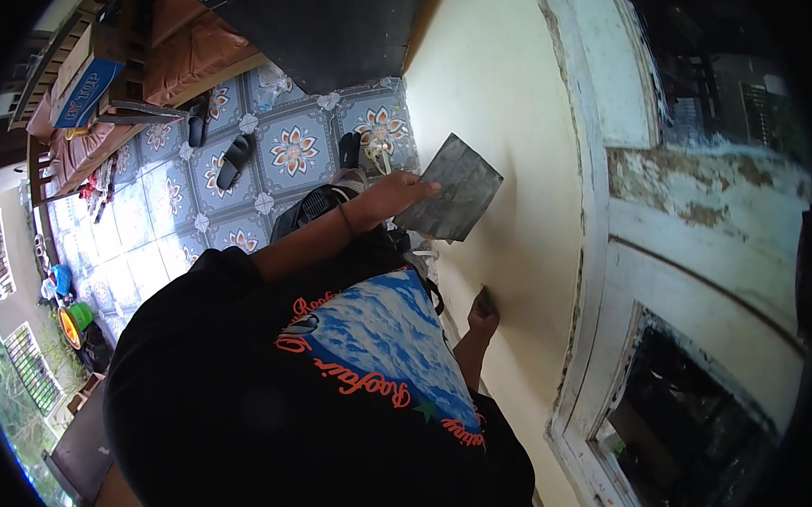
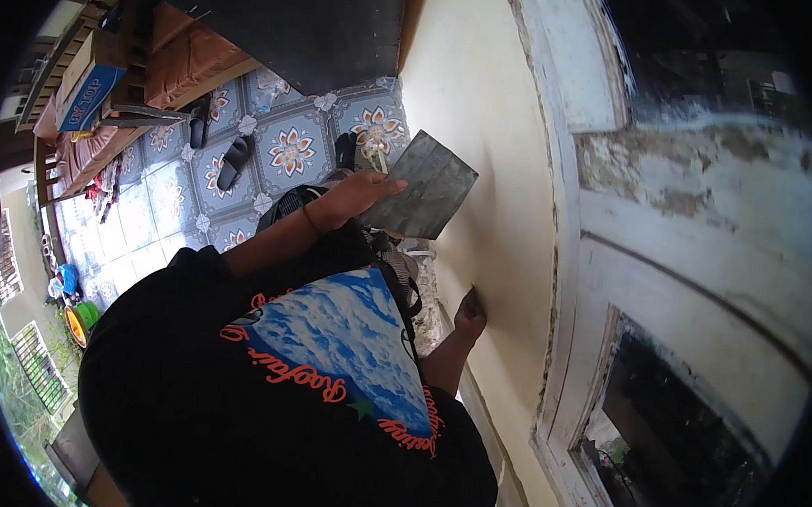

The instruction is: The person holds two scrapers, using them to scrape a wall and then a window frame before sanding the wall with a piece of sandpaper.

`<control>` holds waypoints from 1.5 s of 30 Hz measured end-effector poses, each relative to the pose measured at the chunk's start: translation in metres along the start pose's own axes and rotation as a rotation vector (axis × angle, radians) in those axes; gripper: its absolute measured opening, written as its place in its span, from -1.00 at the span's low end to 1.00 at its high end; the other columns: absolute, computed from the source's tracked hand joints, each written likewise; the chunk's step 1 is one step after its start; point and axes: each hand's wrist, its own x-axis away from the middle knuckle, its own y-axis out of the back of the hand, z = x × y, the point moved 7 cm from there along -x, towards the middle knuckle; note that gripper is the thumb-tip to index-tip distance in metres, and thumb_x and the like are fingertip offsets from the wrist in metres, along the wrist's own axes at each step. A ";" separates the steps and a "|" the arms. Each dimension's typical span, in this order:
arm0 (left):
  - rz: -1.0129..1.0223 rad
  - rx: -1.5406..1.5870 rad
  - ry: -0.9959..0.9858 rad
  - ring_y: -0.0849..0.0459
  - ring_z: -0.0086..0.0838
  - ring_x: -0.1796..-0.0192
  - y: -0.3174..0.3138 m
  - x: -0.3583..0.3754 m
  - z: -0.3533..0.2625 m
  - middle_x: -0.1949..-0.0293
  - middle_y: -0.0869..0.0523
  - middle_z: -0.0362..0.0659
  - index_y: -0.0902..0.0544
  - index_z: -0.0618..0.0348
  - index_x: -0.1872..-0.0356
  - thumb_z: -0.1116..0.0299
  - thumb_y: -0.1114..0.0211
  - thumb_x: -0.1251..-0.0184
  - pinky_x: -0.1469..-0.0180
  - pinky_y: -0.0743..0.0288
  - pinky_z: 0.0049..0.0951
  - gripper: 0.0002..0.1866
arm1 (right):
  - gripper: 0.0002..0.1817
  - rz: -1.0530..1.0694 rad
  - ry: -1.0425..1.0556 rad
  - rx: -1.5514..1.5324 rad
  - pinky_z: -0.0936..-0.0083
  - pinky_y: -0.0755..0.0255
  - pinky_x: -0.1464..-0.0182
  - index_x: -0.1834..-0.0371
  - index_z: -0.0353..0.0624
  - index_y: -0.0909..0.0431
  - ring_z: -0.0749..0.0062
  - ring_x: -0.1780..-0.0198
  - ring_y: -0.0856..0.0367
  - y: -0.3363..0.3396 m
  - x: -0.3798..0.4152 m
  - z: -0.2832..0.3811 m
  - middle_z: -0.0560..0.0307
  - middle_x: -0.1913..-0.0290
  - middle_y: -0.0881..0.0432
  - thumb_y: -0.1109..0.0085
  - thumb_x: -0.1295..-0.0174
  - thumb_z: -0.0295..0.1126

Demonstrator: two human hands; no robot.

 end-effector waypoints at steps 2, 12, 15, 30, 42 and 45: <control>-0.052 0.004 0.019 -0.41 -0.67 0.53 0.024 -0.004 -0.012 0.61 -0.51 -0.24 -0.55 0.37 0.51 0.05 -0.12 -0.14 0.47 -0.31 -0.60 -0.54 | -0.64 0.128 0.018 -0.004 0.28 -0.34 -0.07 0.02 -0.32 -0.35 0.10 -0.04 -0.40 -0.005 -0.039 -0.018 -0.10 0.00 -0.43 0.11 -0.07 -0.46; -0.312 0.237 -0.150 -0.34 -0.70 0.47 0.161 -0.029 -0.050 0.60 -0.43 -0.34 -0.56 0.33 0.39 0.21 -0.05 -0.23 0.36 -0.25 -0.61 -0.68 | -0.59 0.412 0.010 0.316 0.33 -0.10 -0.25 -0.09 -0.40 -0.19 0.17 -0.20 -0.21 -0.349 -0.106 -0.205 -0.11 -0.14 -0.27 0.34 -0.12 -0.62; -0.357 -0.463 -0.422 -0.44 -0.43 0.01 0.190 -0.016 -0.062 0.09 -0.52 -0.08 -0.46 0.22 0.03 0.38 0.08 -0.28 -0.09 -0.20 -0.52 -0.70 | -0.57 0.545 -0.321 -0.248 0.31 -0.01 -0.29 -0.12 -0.45 -0.12 0.16 -0.23 -0.14 -0.494 -0.104 -0.264 -0.16 -0.16 -0.22 0.34 -0.12 -0.60; -0.159 -0.065 -0.256 -0.48 -0.44 0.17 0.058 0.022 -0.069 0.25 -0.55 -0.08 -0.45 0.32 0.11 0.32 0.02 -0.21 0.07 -0.30 -0.52 -0.69 | -0.44 0.739 -0.323 -0.424 0.41 -0.23 -0.19 -0.17 -0.39 -0.06 0.22 -0.14 -0.30 -0.317 -0.015 -0.139 -0.16 -0.16 -0.24 0.13 -0.02 -0.74; -0.056 0.065 -0.100 -0.51 -0.59 0.35 0.029 0.000 -0.004 0.41 -0.60 -0.16 -0.54 0.41 0.29 0.09 -0.08 -0.18 0.22 -0.34 -0.61 -0.55 | -0.47 0.218 0.002 0.290 0.25 -0.16 -0.21 -0.10 -0.46 -0.18 0.08 -0.18 -0.24 0.044 0.021 0.018 -0.23 -0.10 -0.29 0.23 0.04 -0.52; -0.132 0.144 -0.104 -0.52 -0.60 0.36 0.061 -0.002 -0.002 0.44 -0.61 -0.16 -0.56 0.39 0.35 0.09 -0.07 -0.19 0.23 -0.35 -0.59 -0.57 | -0.53 -0.058 0.097 0.375 0.25 -0.26 -0.14 -0.04 -0.42 -0.28 0.11 -0.11 -0.33 0.041 0.000 0.007 -0.15 -0.05 -0.37 0.17 0.03 -0.51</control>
